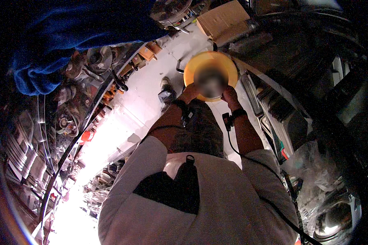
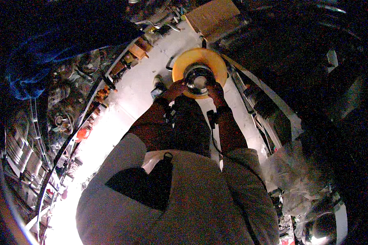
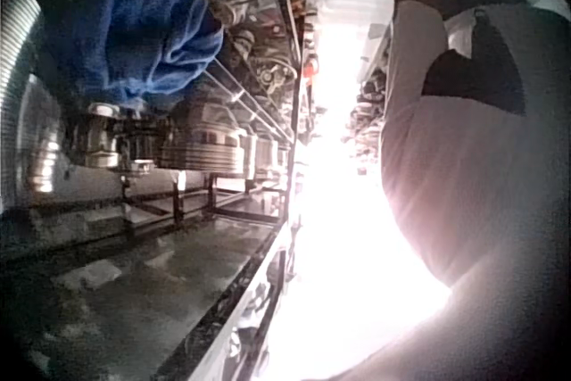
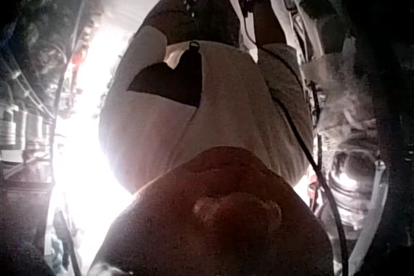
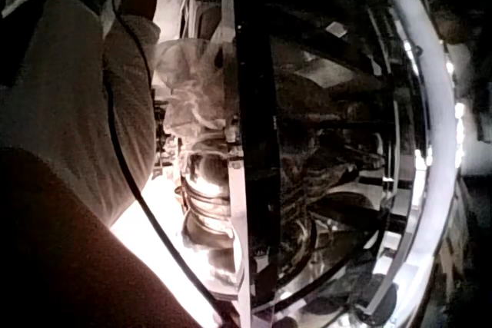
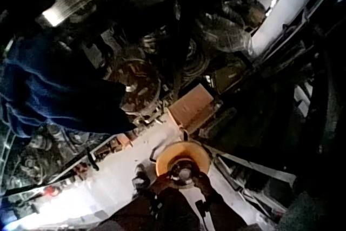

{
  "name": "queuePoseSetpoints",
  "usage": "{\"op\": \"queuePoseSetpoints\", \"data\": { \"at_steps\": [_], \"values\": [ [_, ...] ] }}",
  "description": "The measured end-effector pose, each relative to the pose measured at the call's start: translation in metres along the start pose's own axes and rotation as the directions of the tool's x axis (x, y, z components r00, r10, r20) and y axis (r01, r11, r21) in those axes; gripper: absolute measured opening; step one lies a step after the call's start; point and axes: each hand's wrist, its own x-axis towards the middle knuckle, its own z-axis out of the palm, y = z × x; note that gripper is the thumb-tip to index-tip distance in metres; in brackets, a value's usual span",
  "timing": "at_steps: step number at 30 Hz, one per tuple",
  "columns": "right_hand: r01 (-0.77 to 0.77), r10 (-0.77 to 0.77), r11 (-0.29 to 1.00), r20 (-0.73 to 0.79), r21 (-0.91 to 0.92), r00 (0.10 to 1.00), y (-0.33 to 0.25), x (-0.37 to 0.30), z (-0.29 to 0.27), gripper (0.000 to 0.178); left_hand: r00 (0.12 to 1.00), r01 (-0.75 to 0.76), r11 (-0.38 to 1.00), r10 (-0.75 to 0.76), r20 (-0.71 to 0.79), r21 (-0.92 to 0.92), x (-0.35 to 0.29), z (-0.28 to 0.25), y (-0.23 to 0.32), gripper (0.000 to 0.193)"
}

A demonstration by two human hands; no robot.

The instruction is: The person repeatedly picks up small metal bowls from a shelf, rubs them with a blue cloth, and places them on a yellow rotating polishing pad. The person then returns the bowls to the shelf. This cycle is repeated multiple times throughout the clip.

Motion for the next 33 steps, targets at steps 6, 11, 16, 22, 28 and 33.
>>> {"op": "queuePoseSetpoints", "data": {
  "at_steps": [6,11,16,22,28,33],
  "values": [
    [0.103,-0.104,0.995,-0.052,-0.006,0.993,-0.008,-0.017,-0.005,0.035,0.998,-0.010,0.825,-0.023,-0.051,-0.565,-0.024,-0.034,0.015,0.058],
    [0.220,-0.251,0.933,0.077,0.283,0.965,-0.065,-0.083,0.025,0.031,0.913,0.146,-0.125,-0.366,0.183,-0.981,-0.062,-0.110,0.076,0.053],
    [0.059,-0.354,0.789,0.374,0.612,0.857,-0.106,-0.118,0.075,0.040,0.900,-0.234,-0.328,-0.429,-0.077,-0.915,-0.120,-0.175,0.110,0.047],
    [0.549,-0.642,0.730,0.684,0.407,0.347,-0.186,-0.225,0.150,0.035,0.793,-0.429,-0.289,-0.575,-0.203,-0.856,-0.202,-0.229,0.142,0.045],
    [0.964,-0.666,0.264,0.731,0.039,0.153,-0.261,-0.339,0.208,0.035,0.830,-0.463,-0.423,-0.515,-0.214,-0.779,-0.291,-0.257,0.161,0.034],
    [0.761,-0.825,-0.534,0.426,-0.368,-0.372,-0.357,-0.394,0.260,0.057,0.756,-0.610,-0.334,-0.515,-0.403,-0.718,-0.342,-0.261,0.145,0.030]
  ]
}}
